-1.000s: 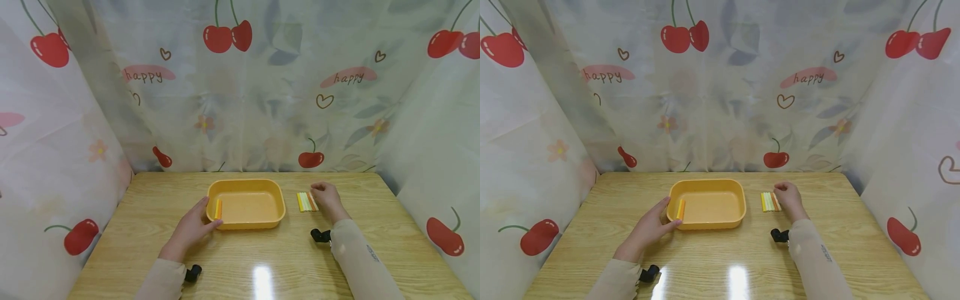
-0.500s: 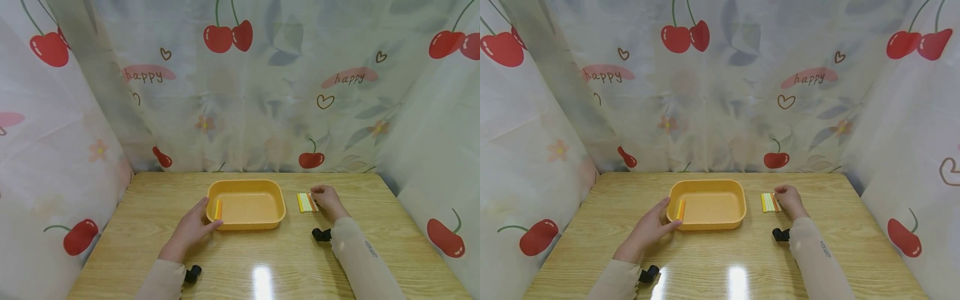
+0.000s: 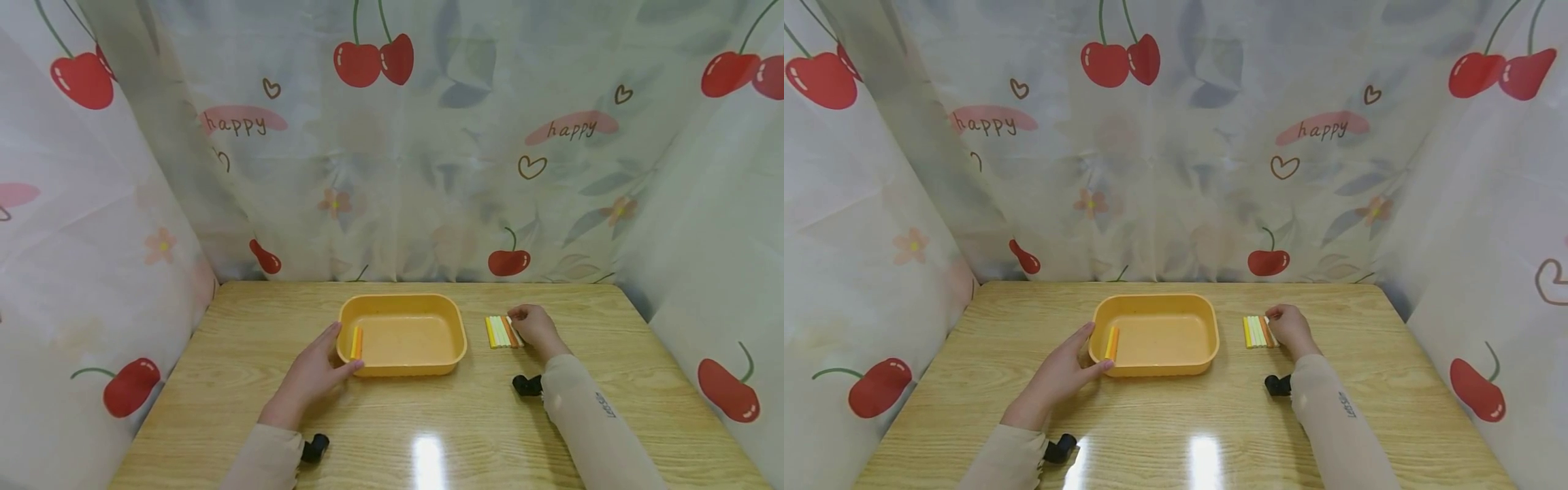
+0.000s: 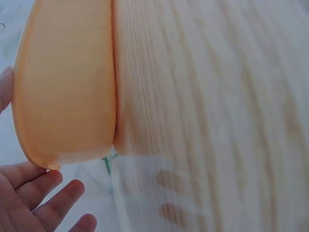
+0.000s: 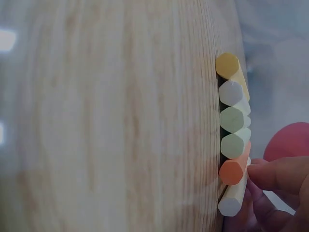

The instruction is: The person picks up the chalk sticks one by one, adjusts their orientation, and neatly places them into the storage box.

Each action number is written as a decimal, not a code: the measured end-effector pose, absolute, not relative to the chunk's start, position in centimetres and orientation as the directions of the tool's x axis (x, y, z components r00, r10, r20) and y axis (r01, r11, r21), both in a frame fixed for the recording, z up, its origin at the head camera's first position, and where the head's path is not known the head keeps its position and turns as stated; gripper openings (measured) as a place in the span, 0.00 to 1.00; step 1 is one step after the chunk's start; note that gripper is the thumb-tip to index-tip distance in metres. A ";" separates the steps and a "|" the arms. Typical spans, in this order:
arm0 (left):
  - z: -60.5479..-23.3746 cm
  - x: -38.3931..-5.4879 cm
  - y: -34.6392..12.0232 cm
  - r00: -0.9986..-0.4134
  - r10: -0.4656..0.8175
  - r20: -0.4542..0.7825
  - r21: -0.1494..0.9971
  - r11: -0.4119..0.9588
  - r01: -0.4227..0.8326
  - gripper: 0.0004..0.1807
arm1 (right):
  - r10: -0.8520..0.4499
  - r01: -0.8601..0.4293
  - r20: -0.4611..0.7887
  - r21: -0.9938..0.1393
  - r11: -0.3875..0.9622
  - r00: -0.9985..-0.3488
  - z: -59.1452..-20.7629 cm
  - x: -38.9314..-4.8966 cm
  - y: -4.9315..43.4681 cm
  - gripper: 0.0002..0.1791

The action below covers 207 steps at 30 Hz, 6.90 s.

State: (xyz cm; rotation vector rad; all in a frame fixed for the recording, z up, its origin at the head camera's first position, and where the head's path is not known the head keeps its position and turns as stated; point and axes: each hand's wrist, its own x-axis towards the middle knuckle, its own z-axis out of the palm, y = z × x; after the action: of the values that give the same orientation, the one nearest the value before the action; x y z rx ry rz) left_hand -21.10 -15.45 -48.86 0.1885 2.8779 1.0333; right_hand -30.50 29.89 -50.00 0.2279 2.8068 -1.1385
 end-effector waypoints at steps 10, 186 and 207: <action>-48.6 -20.9 -15.5 -0.990 0.137 -0.046 0.645 0.761 0.075 0.56 | 0.063 0.130 -0.126 -0.637 0.760 -0.990 -49.6 -29.9 29.8 0.16; -48.3 -21.0 -15.7 -0.979 0.193 0.069 0.596 0.779 0.195 0.53 | -0.292 0.055 -0.172 -0.929 0.367 -0.941 -38.4 -25.0 8.0 0.13; -48.7 -21.0 -15.7 -0.976 0.201 0.086 0.596 0.775 0.212 0.54 | -0.210 -0.014 -0.087 -0.900 0.435 -0.974 -36.0 -23.6 15.9 0.17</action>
State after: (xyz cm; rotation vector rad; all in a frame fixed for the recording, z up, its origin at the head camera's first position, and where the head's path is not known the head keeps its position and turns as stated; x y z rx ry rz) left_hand -21.00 -15.74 -48.74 0.3459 2.9763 1.0021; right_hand -23.57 15.87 -36.04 -0.1967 2.4994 -1.5646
